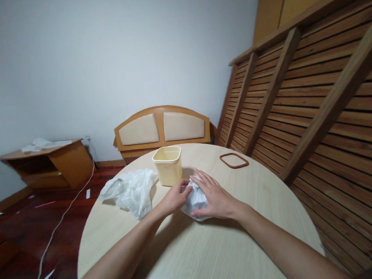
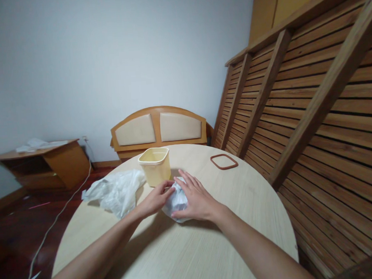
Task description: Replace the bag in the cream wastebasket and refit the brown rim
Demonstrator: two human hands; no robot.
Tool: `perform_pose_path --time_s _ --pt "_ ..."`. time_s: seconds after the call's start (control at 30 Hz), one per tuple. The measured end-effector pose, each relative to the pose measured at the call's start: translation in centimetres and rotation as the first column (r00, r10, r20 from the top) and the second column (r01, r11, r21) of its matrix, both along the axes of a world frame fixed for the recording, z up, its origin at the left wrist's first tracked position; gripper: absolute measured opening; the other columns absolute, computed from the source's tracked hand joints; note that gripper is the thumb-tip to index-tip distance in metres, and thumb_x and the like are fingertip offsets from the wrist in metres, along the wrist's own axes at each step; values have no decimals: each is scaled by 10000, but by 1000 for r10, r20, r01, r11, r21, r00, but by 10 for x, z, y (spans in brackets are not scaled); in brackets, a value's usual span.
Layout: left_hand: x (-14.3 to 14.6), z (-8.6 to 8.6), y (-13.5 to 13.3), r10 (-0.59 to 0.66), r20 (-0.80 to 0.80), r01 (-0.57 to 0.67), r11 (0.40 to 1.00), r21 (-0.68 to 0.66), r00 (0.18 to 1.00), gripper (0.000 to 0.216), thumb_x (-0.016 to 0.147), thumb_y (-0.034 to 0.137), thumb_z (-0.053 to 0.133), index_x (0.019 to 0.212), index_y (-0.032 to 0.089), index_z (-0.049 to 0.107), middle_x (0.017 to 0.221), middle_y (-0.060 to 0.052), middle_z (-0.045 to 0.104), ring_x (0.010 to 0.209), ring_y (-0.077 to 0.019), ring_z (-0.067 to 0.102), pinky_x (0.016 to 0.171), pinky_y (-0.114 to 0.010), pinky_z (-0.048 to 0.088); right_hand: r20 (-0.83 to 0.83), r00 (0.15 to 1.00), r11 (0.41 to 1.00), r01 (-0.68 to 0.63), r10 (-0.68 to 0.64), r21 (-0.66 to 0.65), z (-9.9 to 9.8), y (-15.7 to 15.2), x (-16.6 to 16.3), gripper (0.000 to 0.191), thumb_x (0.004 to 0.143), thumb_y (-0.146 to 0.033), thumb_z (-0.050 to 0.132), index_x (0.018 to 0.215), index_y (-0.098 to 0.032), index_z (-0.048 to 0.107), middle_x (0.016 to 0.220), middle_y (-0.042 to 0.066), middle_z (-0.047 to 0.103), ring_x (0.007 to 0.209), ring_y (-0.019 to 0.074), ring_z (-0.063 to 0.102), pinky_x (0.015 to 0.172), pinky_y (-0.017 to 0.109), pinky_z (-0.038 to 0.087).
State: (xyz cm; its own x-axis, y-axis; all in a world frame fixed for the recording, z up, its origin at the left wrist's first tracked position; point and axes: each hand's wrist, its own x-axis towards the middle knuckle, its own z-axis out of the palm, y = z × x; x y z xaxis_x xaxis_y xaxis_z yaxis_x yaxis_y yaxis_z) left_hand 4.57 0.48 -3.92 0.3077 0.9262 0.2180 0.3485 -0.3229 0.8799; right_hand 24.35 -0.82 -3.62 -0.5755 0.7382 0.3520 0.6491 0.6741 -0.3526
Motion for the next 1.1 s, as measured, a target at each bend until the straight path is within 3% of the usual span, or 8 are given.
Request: perform_pose_path --time_s 0.17,0.33,0.4,0.5,0.57,0.63,0.8,1.1 --pt "-2 -3 3 -30 14 30 999 24 999 346 908 366 579 1164 135 610 1212 -157 681 1098 -255 645 970 -400 513 46 999 999 3 -5 49 5 -6 -6 902 720 -586 752 1502 -264 438 1586 92 388 1462 326 317 1200 523 258" --pt "-7 3 5 123 -19 -118 976 181 992 271 916 328 566 1123 157 604 1142 -137 683 989 -236 674 817 -369 567 54 991 992 122 -124 45 6 3 7 655 798 -493 680 1399 -259 570 1461 96 536 1393 342 410 1149 523 342" --pt "-13 12 3 213 -55 -174 900 399 975 205 924 261 537 1098 181 612 1162 -118 664 1050 -234 649 872 -379 559 56 981 982 183 -185 47 6 9 16 634 807 -474 669 1396 -258 577 1452 104 542 1393 353 405 1144 535 339" --pt "-24 24 3 372 -122 -172 664 727 920 241 903 150 527 1118 203 622 1299 -117 593 1235 -266 545 1061 -465 466 74 956 959 279 -283 50 6 19 33 599 823 -453 649 1383 -250 592 1434 119 551 1377 355 416 1133 528 342" --pt "-33 27 7 463 -160 -145 556 818 872 329 894 116 533 1202 206 605 1405 -128 521 1332 -292 463 1128 -511 404 86 935 939 341 -344 48 6 24 44 564 838 -451 629 1361 -239 613 1414 127 561 1350 345 441 1124 503 352" --pt "-42 25 14 522 -181 -138 514 846 834 403 898 111 534 1290 199 564 1481 -141 448 1409 -313 380 1157 -534 376 101 908 913 405 -407 45 6 29 56 542 851 -449 608 1349 -234 621 1415 129 556 1338 342 448 1117 489 356" --pt "-60 12 32 559 -211 -138 518 844 802 459 913 119 510 1369 178 508 1505 -157 423 1492 -344 243 1178 -579 347 148 778 790 612 -611 45 5 38 81 545 881 -439 528 1375 -216 588 1433 134 538 1326 383 431 1081 547 371" --pt "-66 10 40 561 -176 -172 513 841 809 438 927 115 479 1350 213 534 1363 -142 511 1430 -334 345 1176 -637 320 139 482 492 869 -865 56 -1 51 128 562 859 -499 487 1321 -206 616 1396 191 539 1310 490 382 986 660 373"
